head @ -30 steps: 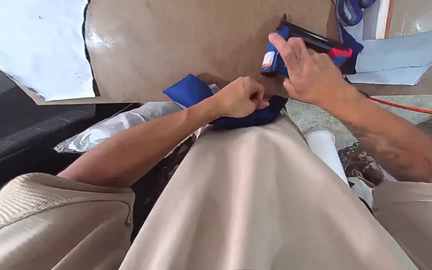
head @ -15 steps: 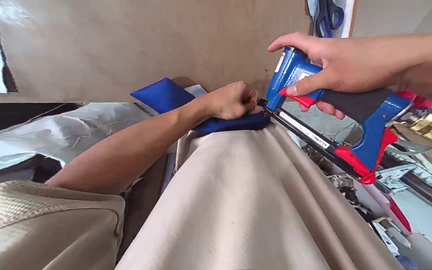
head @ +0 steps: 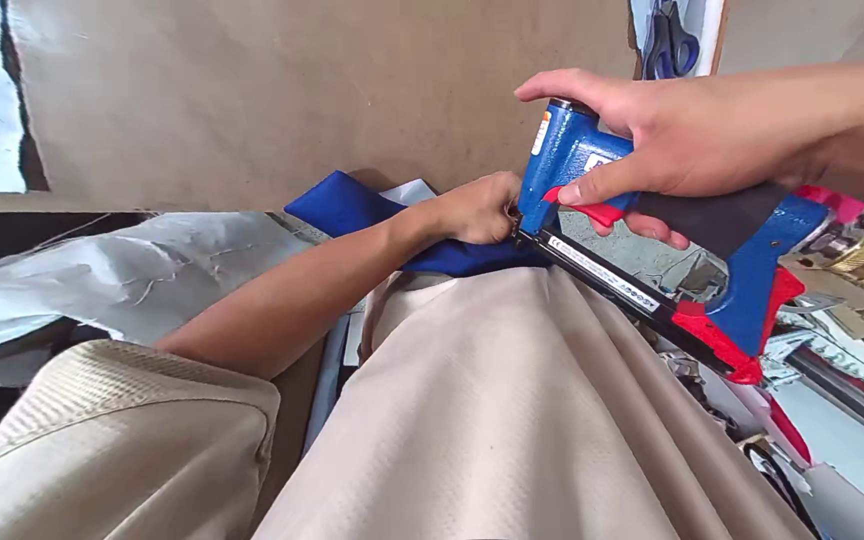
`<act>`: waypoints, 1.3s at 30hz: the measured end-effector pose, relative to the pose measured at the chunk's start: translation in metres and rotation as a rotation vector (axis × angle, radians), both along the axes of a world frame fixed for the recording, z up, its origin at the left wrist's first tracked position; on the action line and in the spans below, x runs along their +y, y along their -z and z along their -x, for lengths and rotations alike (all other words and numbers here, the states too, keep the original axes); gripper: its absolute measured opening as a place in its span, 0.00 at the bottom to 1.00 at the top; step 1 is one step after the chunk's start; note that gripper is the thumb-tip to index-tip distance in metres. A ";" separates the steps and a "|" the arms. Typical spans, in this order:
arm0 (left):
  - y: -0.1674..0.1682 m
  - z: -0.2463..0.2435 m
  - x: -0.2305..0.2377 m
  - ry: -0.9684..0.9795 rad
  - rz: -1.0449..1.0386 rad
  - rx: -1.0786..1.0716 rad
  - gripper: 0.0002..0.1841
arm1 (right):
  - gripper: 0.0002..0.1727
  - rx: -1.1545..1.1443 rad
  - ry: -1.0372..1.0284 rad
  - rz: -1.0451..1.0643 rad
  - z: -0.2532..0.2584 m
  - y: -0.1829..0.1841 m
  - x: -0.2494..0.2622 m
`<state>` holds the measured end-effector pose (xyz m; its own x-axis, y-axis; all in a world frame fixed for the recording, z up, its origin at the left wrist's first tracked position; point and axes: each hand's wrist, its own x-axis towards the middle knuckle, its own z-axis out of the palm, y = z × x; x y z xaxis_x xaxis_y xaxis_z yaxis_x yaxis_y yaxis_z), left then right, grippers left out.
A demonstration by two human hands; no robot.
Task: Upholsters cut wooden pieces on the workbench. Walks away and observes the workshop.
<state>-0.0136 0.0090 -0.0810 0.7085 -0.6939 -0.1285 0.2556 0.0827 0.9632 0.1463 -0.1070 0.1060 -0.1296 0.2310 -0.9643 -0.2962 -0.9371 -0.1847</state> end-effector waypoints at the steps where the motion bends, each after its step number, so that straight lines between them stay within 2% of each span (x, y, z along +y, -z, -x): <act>1: 0.001 0.001 0.000 -0.018 0.027 -0.027 0.08 | 0.50 -0.002 0.001 0.002 0.001 0.000 0.003; 5: 0.005 0.004 0.000 -0.061 0.115 -0.060 0.17 | 0.49 -0.006 -0.014 0.011 0.003 0.001 0.014; 8: 0.008 0.003 0.002 -0.084 0.136 -0.087 0.16 | 0.45 -0.026 -0.013 0.008 -0.001 0.001 0.020; 12: 0.005 0.003 0.002 -0.086 0.089 -0.060 0.16 | 0.48 0.013 -0.026 0.000 -0.004 0.001 0.025; 15: 0.007 0.000 0.004 -0.041 0.028 0.033 0.09 | 0.43 -0.023 -0.033 0.017 -0.001 -0.001 0.022; 17: 0.004 0.003 0.011 -0.082 -0.114 0.034 0.04 | 0.42 -0.184 -0.065 -0.044 0.000 -0.005 0.012; 19: -0.010 0.011 0.026 -0.193 -0.233 0.012 0.15 | 0.47 -0.484 -0.193 -0.150 0.004 -0.009 -0.009; 21: -0.034 0.023 0.047 -0.241 -0.247 -0.036 0.21 | 0.54 -0.794 -0.306 -0.220 0.019 -0.002 -0.038; 23: -0.054 0.041 0.063 -0.138 -0.278 -0.122 0.34 | 0.50 -0.983 -0.210 -0.360 0.042 0.028 -0.069; 25: -0.053 0.057 0.064 -0.011 -0.338 -0.158 0.41 | 0.37 -1.178 -0.058 -0.511 0.067 0.078 -0.097; 28: -0.031 0.078 0.049 -0.139 -0.301 -0.188 0.34 | 0.17 -1.436 0.154 -0.598 0.095 0.145 -0.126; 29: -0.032 0.082 0.045 -0.190 -0.333 -0.221 0.30 | 0.12 -1.531 0.251 -0.578 0.108 0.155 -0.135; 31: -0.043 0.089 0.034 -0.345 -0.400 -0.254 0.23 | 0.12 -1.621 0.528 -0.503 0.141 0.156 -0.158; 35: -0.077 0.076 0.028 -0.754 -0.363 -0.297 0.09 | 0.19 -1.273 1.014 -0.419 0.189 0.146 -0.221; 37: -0.115 0.061 0.045 -0.945 -0.313 -0.216 0.04 | 0.22 -1.066 1.119 -0.408 0.201 0.152 -0.242; 39: -0.157 0.043 0.069 -1.146 -0.326 -0.118 0.05 | 0.25 -0.850 1.088 -0.471 0.207 0.161 -0.249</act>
<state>-0.0569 0.0776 0.0759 0.9129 0.4016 -0.0734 0.1009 -0.0478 0.9937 -0.0605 -0.3559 -0.0549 0.8706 0.1503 -0.4684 -0.4522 -0.1306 -0.8823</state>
